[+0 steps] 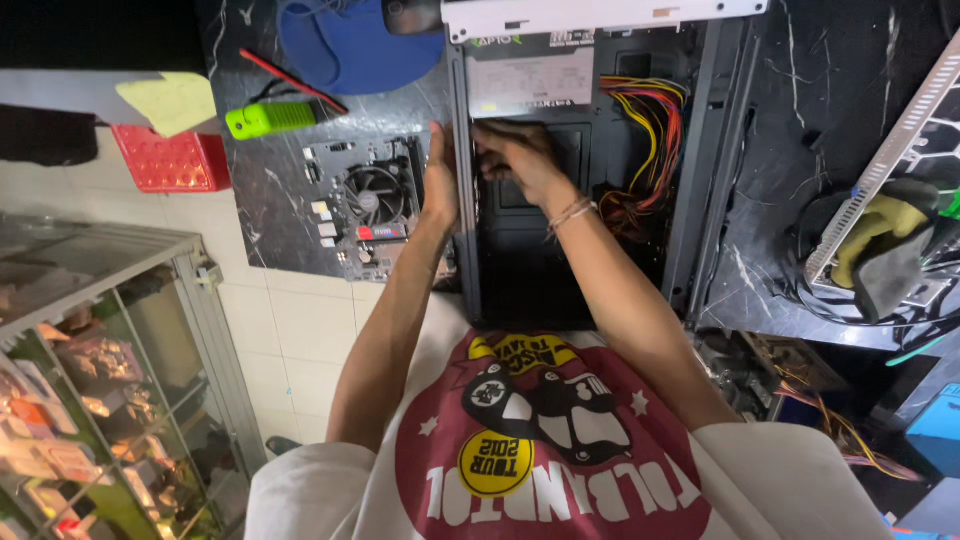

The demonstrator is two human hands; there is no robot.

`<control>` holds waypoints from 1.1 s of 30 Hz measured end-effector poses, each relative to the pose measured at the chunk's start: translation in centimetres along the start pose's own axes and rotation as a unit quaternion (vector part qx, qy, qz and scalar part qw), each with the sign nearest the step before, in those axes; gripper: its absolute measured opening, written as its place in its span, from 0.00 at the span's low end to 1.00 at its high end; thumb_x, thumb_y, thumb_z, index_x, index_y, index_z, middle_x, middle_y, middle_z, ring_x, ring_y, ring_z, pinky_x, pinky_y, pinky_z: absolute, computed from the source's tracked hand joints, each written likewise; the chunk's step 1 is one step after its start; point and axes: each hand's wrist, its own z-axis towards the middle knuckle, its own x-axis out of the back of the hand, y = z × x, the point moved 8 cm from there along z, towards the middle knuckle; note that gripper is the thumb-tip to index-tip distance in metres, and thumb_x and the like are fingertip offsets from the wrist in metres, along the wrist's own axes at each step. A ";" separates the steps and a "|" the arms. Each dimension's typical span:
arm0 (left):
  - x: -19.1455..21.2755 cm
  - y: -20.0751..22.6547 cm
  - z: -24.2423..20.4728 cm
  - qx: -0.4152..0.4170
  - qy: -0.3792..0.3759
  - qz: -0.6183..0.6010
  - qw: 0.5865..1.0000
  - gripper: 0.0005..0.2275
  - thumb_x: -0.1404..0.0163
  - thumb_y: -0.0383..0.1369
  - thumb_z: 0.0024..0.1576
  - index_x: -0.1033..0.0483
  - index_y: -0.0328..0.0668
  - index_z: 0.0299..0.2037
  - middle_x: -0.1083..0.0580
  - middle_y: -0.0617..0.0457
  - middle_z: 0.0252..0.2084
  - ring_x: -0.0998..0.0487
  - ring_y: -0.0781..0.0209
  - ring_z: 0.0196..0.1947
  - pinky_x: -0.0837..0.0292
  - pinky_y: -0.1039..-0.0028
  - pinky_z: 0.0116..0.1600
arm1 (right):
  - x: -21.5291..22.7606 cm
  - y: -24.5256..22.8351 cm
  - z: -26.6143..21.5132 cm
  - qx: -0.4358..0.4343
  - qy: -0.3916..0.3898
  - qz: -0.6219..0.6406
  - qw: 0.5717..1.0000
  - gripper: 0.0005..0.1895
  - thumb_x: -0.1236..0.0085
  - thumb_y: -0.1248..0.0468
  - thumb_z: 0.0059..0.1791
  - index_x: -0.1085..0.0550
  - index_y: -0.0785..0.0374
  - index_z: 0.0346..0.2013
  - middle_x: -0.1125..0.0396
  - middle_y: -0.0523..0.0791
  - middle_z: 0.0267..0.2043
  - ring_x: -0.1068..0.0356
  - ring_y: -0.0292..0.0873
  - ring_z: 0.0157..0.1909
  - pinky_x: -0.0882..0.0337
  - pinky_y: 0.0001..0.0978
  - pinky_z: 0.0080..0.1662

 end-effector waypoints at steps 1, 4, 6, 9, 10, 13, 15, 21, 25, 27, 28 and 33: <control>-0.1 -0.2 -0.4 -0.002 0.004 0.001 1.000 0.31 0.62 0.65 0.63 0.20 0.44 0.42 0.27 0.46 0.33 0.22 0.47 0.27 0.20 0.64 0.32 | 0.0 0.0 0.0 -0.002 -0.004 0.000 1.000 0.29 0.19 0.51 0.43 0.18 0.63 0.52 0.24 0.47 0.35 0.23 0.42 0.27 0.14 0.35 0.33; -0.3 -0.7 -0.6 0.010 0.042 0.023 0.999 0.25 0.49 0.62 0.59 0.20 0.47 0.35 0.25 0.52 0.28 0.24 0.55 0.23 0.25 0.71 0.29 | -0.4 -0.4 0.0 -0.041 -0.015 -0.004 0.999 0.27 0.21 0.51 0.43 0.18 0.63 0.50 0.26 0.47 0.36 0.24 0.44 0.28 0.15 0.38 0.34; 0.5 -0.9 -0.6 0.019 0.107 0.056 0.992 0.24 0.50 0.60 0.60 0.25 0.45 0.36 0.25 0.50 0.31 0.26 0.53 0.22 0.25 0.65 0.29 | -0.5 -0.9 -0.5 -0.043 -0.004 -0.007 0.999 0.28 0.21 0.52 0.42 0.18 0.62 0.51 0.27 0.46 0.34 0.24 0.45 0.25 0.15 0.40 0.31; 0.5 -0.7 -0.8 0.032 0.085 0.051 0.995 0.26 0.50 0.63 0.59 0.24 0.44 0.34 0.28 0.48 0.29 0.27 0.50 0.21 0.26 0.63 0.28 | -0.6 -1.4 -1.4 -0.045 -0.001 -0.014 0.999 0.27 0.18 0.49 0.40 0.17 0.60 0.46 0.26 0.47 0.32 0.22 0.46 0.25 0.15 0.41 0.30; 0.2 -0.2 -1.3 0.027 0.084 0.049 0.995 0.26 0.50 0.63 0.59 0.24 0.44 0.34 0.28 0.48 0.29 0.27 0.50 0.21 0.26 0.63 0.28 | -0.3 -1.6 -1.6 -0.041 -0.003 -0.016 0.999 0.27 0.18 0.49 0.40 0.17 0.60 0.46 0.26 0.47 0.32 0.22 0.46 0.25 0.15 0.41 0.30; 0.1 -0.2 -3.3 0.037 0.067 0.084 0.993 0.27 0.55 0.63 0.60 0.25 0.44 0.33 0.30 0.47 0.26 0.28 0.48 0.19 0.25 0.62 0.28 | 0.4 -0.6 -3.2 -0.059 -0.014 -0.064 0.996 0.30 0.21 0.45 0.43 0.18 0.56 0.53 0.24 0.46 0.36 0.21 0.44 0.28 0.15 0.38 0.31; 0.4 -0.5 -3.7 0.022 0.049 0.108 0.993 0.31 0.59 0.65 0.61 0.21 0.42 0.33 0.29 0.46 0.27 0.25 0.49 0.22 0.25 0.63 0.32 | 1.1 -0.3 -4.1 -0.070 -0.023 -0.143 0.987 0.29 0.23 0.50 0.45 0.19 0.60 0.56 0.25 0.47 0.37 0.21 0.43 0.29 0.16 0.33 0.31; 1.2 -2.0 -4.7 0.014 0.033 0.185 0.982 0.36 0.60 0.66 0.63 0.19 0.37 0.53 0.24 0.40 0.46 0.20 0.43 0.49 0.27 0.57 0.59 | 0.5 1.8 -4.8 -0.081 -0.034 -0.175 0.981 0.25 0.29 0.56 0.49 0.21 0.58 0.59 0.22 0.48 0.40 0.19 0.44 0.33 0.15 0.36 0.35; -0.3 -1.1 -8.2 -0.034 -0.028 0.208 0.977 0.42 0.65 0.65 0.68 0.55 0.45 0.83 0.59 0.36 0.85 0.64 0.32 0.83 0.72 0.43 0.83 | 0.0 3.4 -5.3 -0.067 -0.040 -0.148 0.986 0.21 0.34 0.56 0.52 0.20 0.57 0.59 0.22 0.48 0.39 0.20 0.45 0.33 0.14 0.41 0.38; -1.2 0.0 -8.7 -0.057 -0.016 0.191 0.980 0.41 0.63 0.62 0.68 0.50 0.35 0.80 0.57 0.33 0.83 0.61 0.33 0.83 0.73 0.45 0.84 | 0.4 2.8 -5.6 -0.044 -0.053 -0.158 0.985 0.23 0.26 0.55 0.48 0.18 0.57 0.56 0.21 0.49 0.38 0.20 0.47 0.31 0.14 0.42 0.38; -0.7 -0.5 -9.2 -0.063 -0.012 0.186 0.980 0.41 0.63 0.62 0.68 0.50 0.35 0.80 0.57 0.33 0.83 0.61 0.33 0.83 0.73 0.45 0.84 | 0.7 3.3 -5.7 -0.042 -0.057 -0.165 0.984 0.23 0.26 0.55 0.48 0.18 0.57 0.56 0.21 0.49 0.38 0.20 0.47 0.31 0.14 0.42 0.38; 2.0 -2.8 -9.7 -0.104 -0.045 0.150 0.982 0.29 0.59 0.53 0.73 0.42 0.46 0.80 0.49 0.38 0.83 0.57 0.37 0.83 0.65 0.49 0.84 | 1.8 4.9 -6.1 -0.062 -0.074 -0.250 0.963 0.26 0.25 0.60 0.46 0.20 0.57 0.59 0.21 0.50 0.37 0.20 0.47 0.32 0.15 0.45 0.42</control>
